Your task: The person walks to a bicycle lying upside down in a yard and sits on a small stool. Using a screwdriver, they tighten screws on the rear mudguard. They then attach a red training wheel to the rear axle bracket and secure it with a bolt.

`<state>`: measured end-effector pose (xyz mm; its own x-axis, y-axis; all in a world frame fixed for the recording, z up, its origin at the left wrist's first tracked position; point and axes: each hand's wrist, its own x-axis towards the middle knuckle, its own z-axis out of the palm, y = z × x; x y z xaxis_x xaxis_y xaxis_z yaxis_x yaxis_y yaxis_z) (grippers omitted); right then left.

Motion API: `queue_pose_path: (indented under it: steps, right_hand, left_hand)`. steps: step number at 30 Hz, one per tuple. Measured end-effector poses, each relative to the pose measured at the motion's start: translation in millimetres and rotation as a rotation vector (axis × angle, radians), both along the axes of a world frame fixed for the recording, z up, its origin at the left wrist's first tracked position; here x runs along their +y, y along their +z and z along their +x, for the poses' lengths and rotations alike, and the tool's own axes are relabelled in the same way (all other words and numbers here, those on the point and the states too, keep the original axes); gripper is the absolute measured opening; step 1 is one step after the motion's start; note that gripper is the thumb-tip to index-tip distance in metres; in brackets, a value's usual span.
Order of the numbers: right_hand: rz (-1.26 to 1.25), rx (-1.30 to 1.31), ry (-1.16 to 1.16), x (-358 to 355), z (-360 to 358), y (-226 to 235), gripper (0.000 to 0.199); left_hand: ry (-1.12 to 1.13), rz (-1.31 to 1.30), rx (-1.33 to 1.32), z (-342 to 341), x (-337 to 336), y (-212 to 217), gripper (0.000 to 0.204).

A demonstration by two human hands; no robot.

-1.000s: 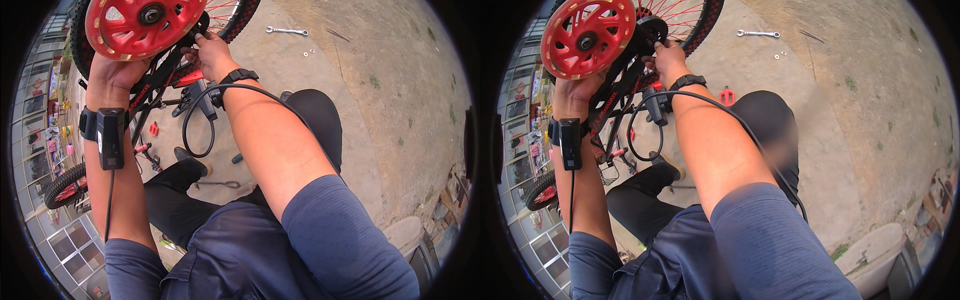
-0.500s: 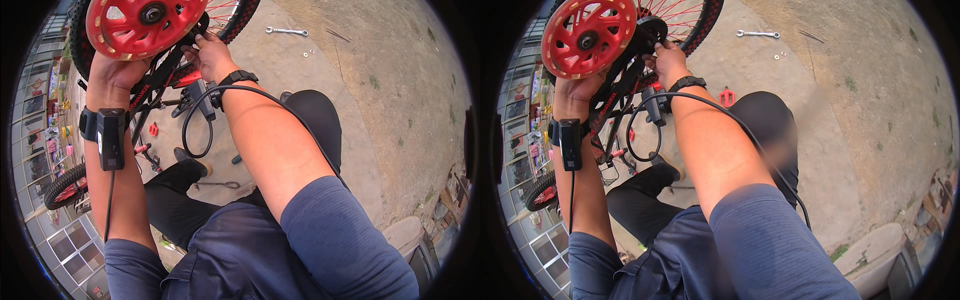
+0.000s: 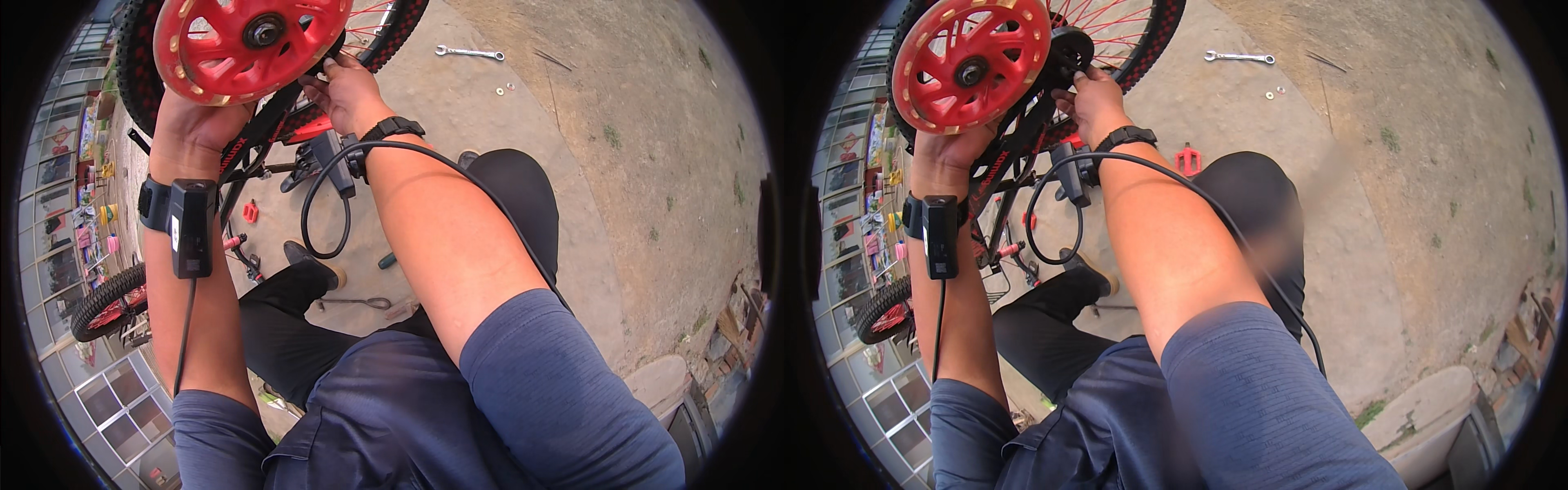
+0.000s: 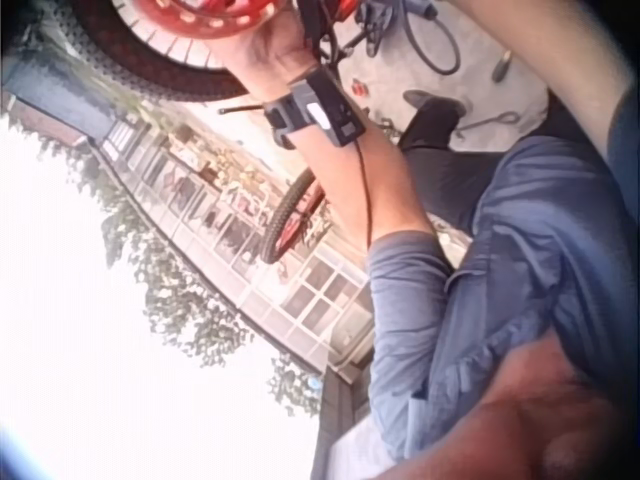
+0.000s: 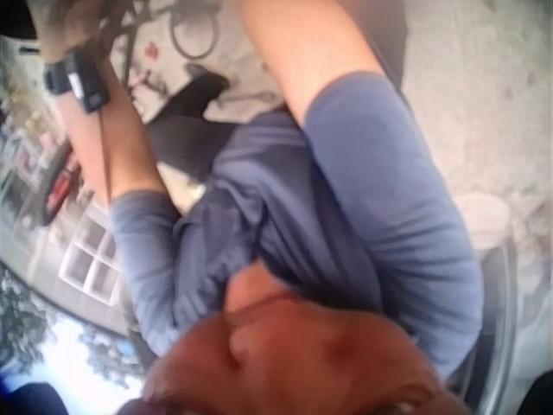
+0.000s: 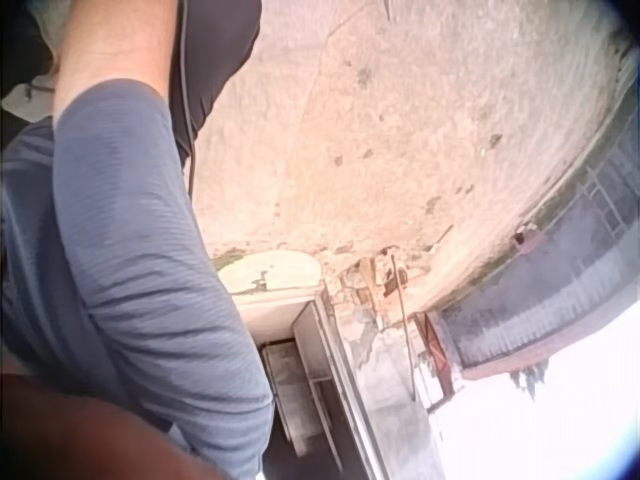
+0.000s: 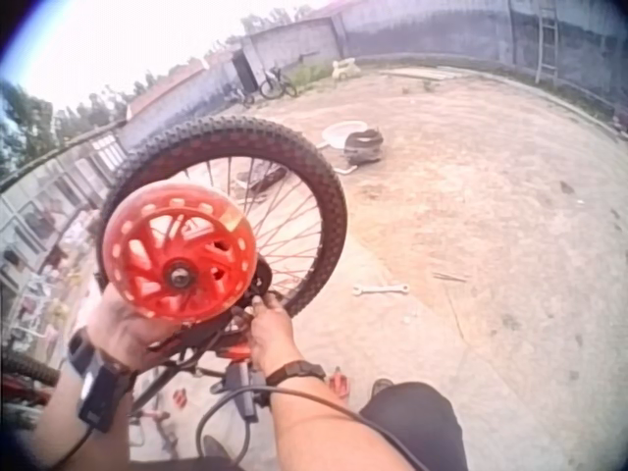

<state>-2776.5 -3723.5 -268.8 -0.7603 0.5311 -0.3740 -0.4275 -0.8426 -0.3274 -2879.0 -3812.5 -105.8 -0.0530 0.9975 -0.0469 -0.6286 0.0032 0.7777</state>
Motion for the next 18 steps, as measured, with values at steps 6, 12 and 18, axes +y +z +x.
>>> queue_pose_path:
  steps: [6,12,18]
  right_hand:
    - [-0.013,-0.006,0.013,-0.8,0.4,2.8,0.028]
    - [-0.01,0.001,0.026,0.3,2.4,2.1,0.028]
    - [-0.032,-0.025,0.008,-2.0,3.2,9.3,0.027]
  left_hand:
    - [0.001,0.002,0.017,-0.6,-2.1,0.9,0.045]
    - [0.035,-0.008,0.017,-4.0,-3.0,-2.3,0.045]
    - [0.06,-0.021,0.032,-1.8,-7.2,-2.0,0.046]
